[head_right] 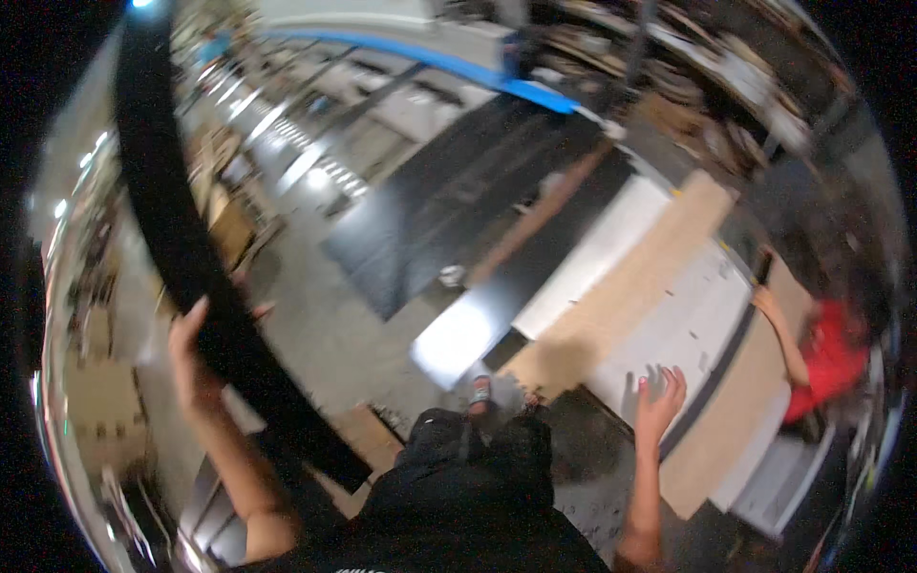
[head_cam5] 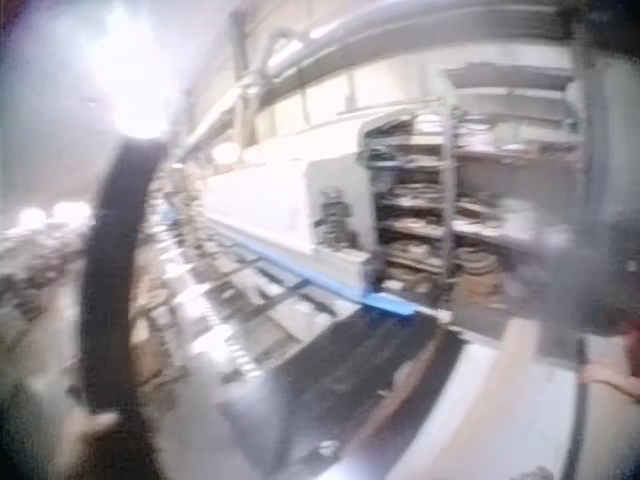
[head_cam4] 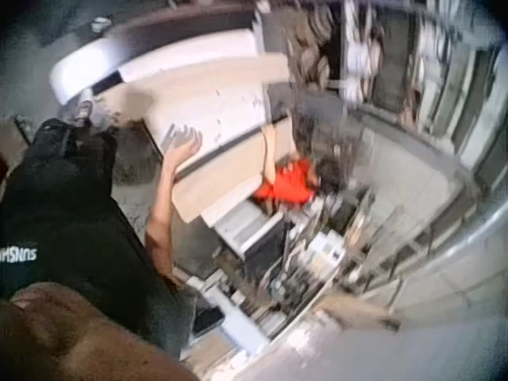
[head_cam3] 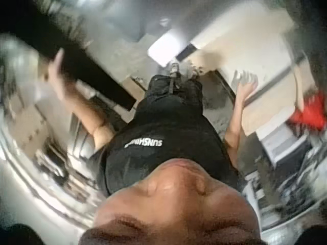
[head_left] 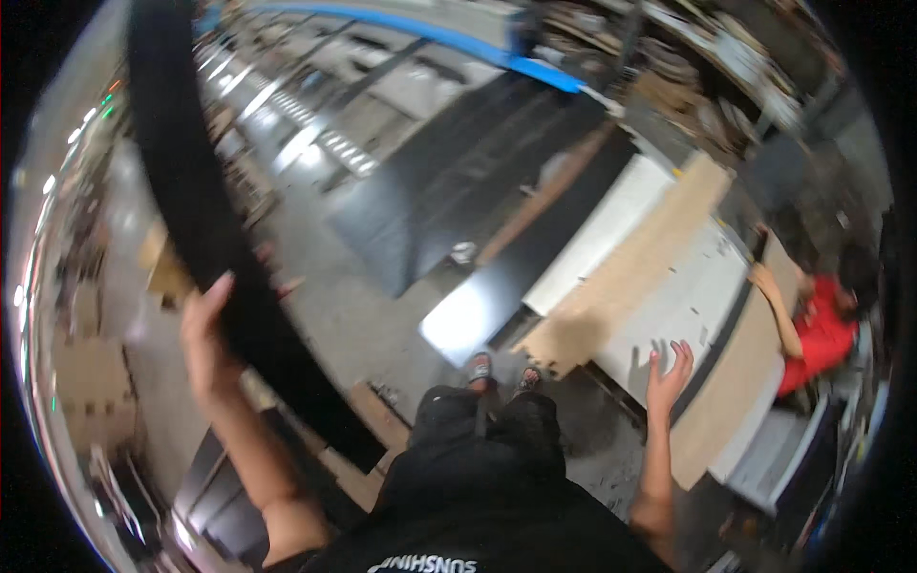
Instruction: The person retrieves wood panels from a pallet, arranges them on a workbench, and holds the stacked panels while a coworker trims the edges with a utility knife.
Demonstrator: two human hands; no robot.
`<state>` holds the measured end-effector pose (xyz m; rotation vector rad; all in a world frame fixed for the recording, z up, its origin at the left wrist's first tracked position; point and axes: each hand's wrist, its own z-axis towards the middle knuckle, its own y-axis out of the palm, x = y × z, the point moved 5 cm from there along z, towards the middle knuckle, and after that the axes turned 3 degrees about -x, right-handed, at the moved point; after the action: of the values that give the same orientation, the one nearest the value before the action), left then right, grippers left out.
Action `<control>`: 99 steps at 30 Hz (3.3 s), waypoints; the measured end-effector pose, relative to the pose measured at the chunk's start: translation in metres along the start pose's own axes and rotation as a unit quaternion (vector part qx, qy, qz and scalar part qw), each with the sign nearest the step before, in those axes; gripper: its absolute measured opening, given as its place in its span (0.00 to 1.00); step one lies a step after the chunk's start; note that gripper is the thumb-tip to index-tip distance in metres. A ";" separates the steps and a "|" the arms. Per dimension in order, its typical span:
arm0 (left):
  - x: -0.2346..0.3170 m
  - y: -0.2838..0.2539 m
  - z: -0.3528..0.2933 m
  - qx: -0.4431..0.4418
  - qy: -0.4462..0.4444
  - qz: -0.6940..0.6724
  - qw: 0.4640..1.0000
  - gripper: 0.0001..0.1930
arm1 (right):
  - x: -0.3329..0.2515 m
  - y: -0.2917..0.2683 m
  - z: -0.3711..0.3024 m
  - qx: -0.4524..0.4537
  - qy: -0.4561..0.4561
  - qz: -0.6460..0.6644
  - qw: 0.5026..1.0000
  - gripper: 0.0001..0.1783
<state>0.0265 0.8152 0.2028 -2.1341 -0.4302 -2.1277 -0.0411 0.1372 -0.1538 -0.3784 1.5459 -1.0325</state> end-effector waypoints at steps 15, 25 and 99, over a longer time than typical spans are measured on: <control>-0.093 0.030 0.071 0.006 0.053 0.068 0.996 0.22 | -0.474 0.193 -0.136 -0.346 -0.184 0.456 0.799 0.34; -0.157 -0.183 0.142 0.101 0.090 0.378 0.916 0.21 | -0.700 0.200 0.065 0.015 -0.360 0.329 0.873 0.56; -0.527 -1.506 1.035 0.311 -0.341 0.527 0.714 0.56 | -1.155 1.072 -0.056 -0.510 0.326 -0.168 0.778 0.29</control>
<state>0.6315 2.4606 -0.5348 -1.8698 0.0806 -0.4468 0.5394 1.5994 -0.2623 -1.1672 2.7006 -0.4691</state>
